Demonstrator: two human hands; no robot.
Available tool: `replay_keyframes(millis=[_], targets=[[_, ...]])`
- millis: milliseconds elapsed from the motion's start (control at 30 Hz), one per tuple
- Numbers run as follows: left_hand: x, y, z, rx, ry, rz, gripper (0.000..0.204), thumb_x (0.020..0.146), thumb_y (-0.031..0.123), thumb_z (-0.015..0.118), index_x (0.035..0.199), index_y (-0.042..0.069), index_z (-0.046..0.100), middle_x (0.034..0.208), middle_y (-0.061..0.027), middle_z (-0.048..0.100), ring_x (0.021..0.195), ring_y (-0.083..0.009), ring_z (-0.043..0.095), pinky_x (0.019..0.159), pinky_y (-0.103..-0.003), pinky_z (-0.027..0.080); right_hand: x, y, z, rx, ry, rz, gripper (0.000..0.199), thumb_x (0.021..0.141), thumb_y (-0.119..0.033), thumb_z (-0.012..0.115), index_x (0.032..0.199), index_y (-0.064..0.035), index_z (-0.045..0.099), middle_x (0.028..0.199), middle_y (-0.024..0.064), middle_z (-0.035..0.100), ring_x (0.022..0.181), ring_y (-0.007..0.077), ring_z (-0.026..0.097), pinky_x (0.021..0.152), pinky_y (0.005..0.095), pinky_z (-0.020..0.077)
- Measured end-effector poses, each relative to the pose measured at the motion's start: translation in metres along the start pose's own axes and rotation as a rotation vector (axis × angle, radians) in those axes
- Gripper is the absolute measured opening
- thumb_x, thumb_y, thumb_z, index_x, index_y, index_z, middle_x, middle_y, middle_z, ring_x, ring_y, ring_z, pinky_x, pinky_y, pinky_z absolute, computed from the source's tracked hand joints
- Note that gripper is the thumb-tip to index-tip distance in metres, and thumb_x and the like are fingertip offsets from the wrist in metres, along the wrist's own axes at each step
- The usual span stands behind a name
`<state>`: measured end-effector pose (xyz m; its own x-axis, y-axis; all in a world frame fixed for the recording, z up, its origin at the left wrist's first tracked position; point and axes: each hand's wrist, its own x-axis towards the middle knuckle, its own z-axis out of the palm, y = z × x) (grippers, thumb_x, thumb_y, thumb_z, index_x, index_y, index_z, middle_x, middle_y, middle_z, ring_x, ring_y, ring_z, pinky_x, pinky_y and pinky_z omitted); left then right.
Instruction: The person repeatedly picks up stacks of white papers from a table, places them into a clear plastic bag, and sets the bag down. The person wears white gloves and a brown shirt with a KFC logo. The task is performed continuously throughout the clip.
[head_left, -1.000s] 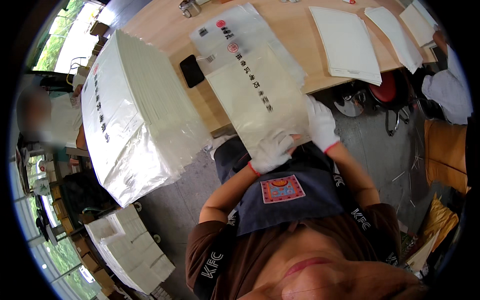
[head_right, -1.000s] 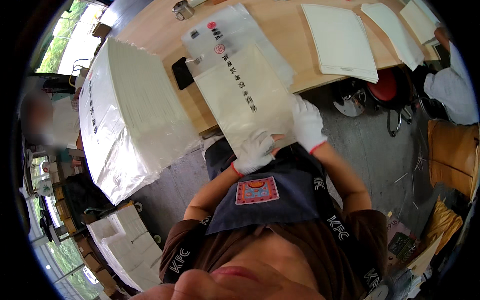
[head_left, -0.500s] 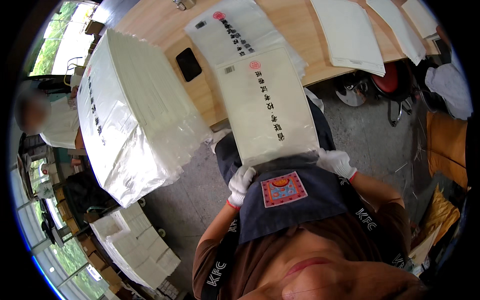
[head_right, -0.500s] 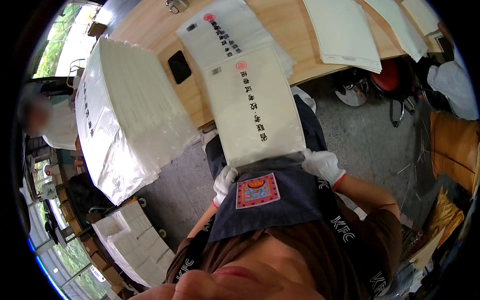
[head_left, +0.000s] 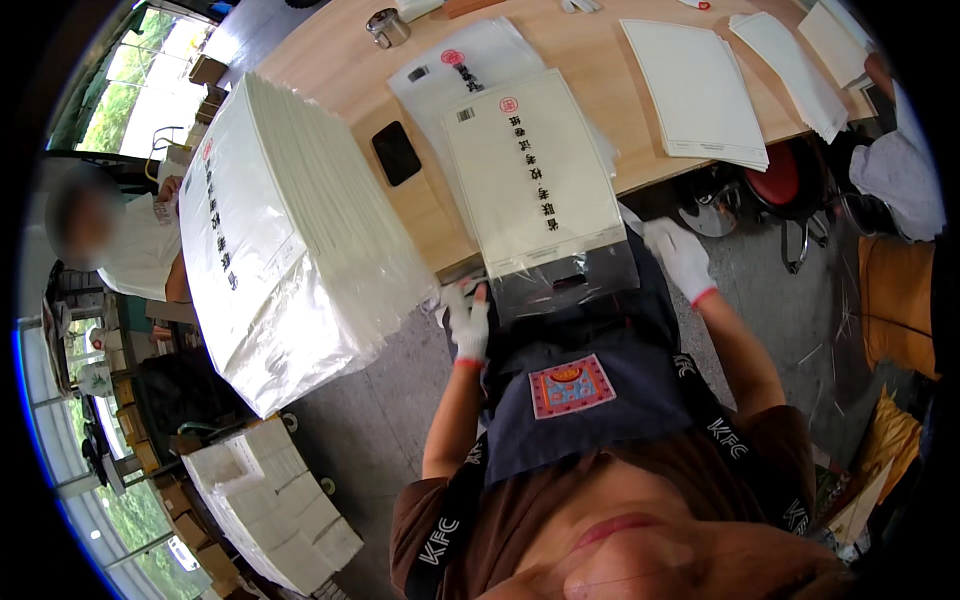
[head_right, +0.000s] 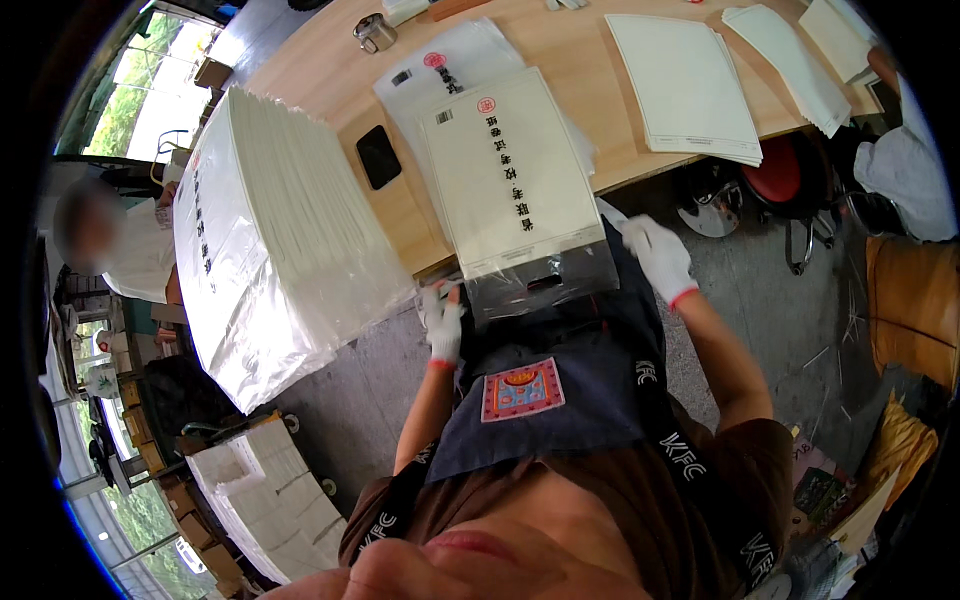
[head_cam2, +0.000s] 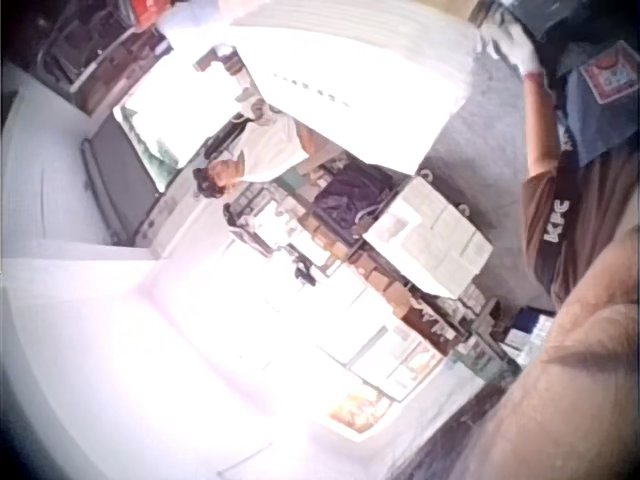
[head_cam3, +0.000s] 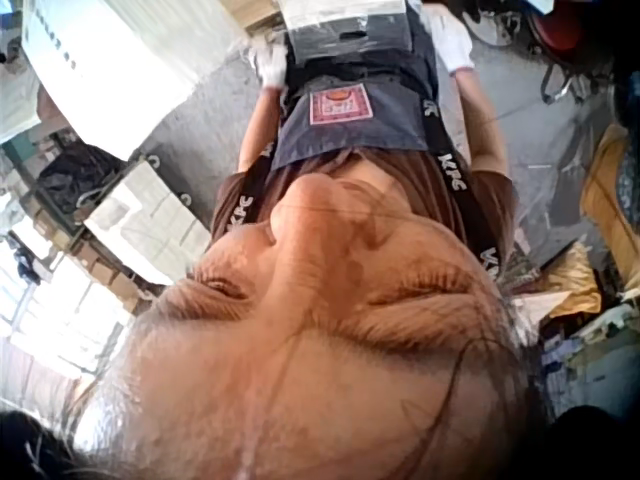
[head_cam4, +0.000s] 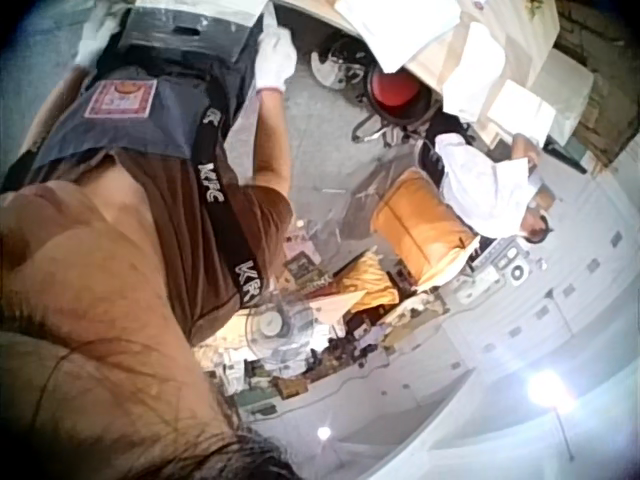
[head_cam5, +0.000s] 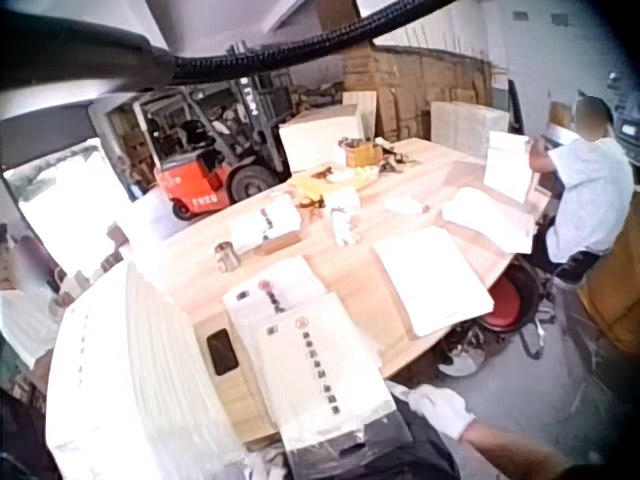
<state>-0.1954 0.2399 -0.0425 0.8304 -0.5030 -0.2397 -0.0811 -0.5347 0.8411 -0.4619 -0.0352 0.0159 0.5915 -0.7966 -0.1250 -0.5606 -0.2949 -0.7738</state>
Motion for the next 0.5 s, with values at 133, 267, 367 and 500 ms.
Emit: replay_keyframes(millis=[133, 267, 367, 500], targets=[[0.01, 0.093, -0.003, 0.124, -0.241, 0.327, 0.031, 0.09, 0.03, 0.055, 0.102, 0.002, 0.06, 0.088, -0.0181, 0.063, 0.08, -0.0288, 0.061, 0.071, -0.035, 0.046, 0.041, 0.005, 0.046, 0.874, -0.341, 0.237, 0.046, 0.095, -0.028, 0.046, 0.133, -0.0034, 0.042, 0.123, 0.0143, 0.055, 0.11, 0.0269, 0.055, 0.093, 0.0356, 0.0428], [-0.028, 0.221, -0.058, 0.271, -0.142, 0.727, 0.014, 0.082, 0.017, 0.062, 0.084, 0.004, 0.057, 0.075, -0.0135, 0.054, 0.067, -0.0349, 0.055, 0.061, -0.039, 0.045, 0.021, -0.07, 0.093, 1.505, -0.849, 0.114, 0.061, 0.094, -0.029, 0.05, 0.143, -0.0014, 0.024, 0.143, 0.0134, 0.035, 0.13, 0.024, 0.036, 0.109, 0.0367, 0.0281], [-0.075, 0.264, -0.115, 0.476, 0.041, 1.01, 0.014, 0.072, 0.013, 0.069, 0.077, 0.009, 0.056, 0.079, -0.0068, 0.058, 0.06, -0.0252, 0.057, 0.051, -0.035, 0.046, 0.036, -0.131, 0.106, 1.389, -0.887, 0.013, 0.067, 0.092, -0.035, 0.054, 0.142, -0.0009, 0.025, 0.142, 0.0115, 0.036, 0.129, 0.0223, 0.037, 0.106, 0.0348, 0.0321], [-0.075, 0.235, -0.205, -0.103, 0.827, 0.891, 0.014, 0.085, 0.004, 0.059, 0.098, 0.002, 0.062, 0.074, 0.0006, 0.054, 0.062, -0.0088, 0.052, 0.052, -0.022, 0.043, 0.086, -0.242, 0.104, 0.951, -0.785, -0.218, 0.046, 0.089, -0.043, 0.057, 0.108, -0.0019, 0.055, 0.09, 0.0073, 0.062, 0.081, 0.01, 0.056, 0.071, 0.0256, 0.0461]])
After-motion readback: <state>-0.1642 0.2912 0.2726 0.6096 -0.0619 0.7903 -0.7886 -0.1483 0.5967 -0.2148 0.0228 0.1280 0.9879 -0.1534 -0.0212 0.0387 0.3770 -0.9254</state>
